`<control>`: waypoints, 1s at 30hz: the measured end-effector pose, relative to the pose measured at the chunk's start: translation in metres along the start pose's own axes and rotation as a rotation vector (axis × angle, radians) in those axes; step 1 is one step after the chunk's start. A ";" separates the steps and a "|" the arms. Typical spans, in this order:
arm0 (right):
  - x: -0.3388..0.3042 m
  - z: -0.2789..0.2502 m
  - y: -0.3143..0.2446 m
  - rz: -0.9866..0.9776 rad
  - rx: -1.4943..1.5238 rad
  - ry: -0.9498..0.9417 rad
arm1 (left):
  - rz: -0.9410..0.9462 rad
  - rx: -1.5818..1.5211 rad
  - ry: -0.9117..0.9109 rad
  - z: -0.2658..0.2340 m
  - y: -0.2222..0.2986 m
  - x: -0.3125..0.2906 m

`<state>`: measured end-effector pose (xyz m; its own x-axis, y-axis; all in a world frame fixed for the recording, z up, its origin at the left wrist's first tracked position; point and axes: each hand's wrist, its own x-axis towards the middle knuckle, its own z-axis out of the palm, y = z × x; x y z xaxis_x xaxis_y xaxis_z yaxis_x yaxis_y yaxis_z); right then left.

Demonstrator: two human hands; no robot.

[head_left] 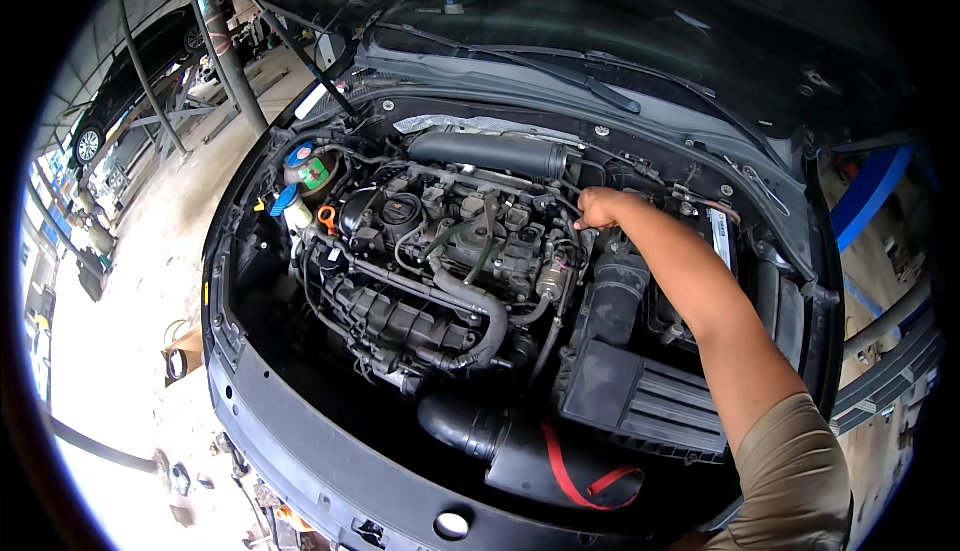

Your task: The person pours engine oil from a yellow container into the engine of a car with the hood open. After pouring, the person uses a cloth to wipe the dipstick and checks the oil level. The person then retrieves a black air intake hose from a cardboard box and installs it into the engine bay.

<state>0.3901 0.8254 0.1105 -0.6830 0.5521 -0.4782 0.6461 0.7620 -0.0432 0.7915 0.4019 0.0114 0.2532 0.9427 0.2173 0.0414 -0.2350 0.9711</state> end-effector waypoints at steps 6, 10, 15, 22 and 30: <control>-0.030 -0.047 0.058 -0.240 0.116 0.487 | -0.001 0.104 0.189 0.028 -0.022 -0.003; -0.127 -0.088 0.087 -0.136 0.382 0.497 | 0.023 0.186 0.349 0.057 -0.043 -0.005; -0.211 -0.059 0.190 -0.073 0.126 0.495 | 0.098 0.266 0.329 0.056 -0.042 -0.004; -0.232 0.028 0.275 -0.139 -0.045 0.386 | 0.047 0.267 0.134 0.031 -0.009 -0.006; -0.240 0.052 0.234 -0.019 -0.024 0.355 | 0.008 0.227 0.119 0.017 0.011 -0.004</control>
<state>0.7234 0.8532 0.1693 -0.7736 0.6175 -0.1425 0.6266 0.7789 -0.0265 0.8073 0.3919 0.0196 0.1392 0.9587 0.2480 0.2595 -0.2770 0.9252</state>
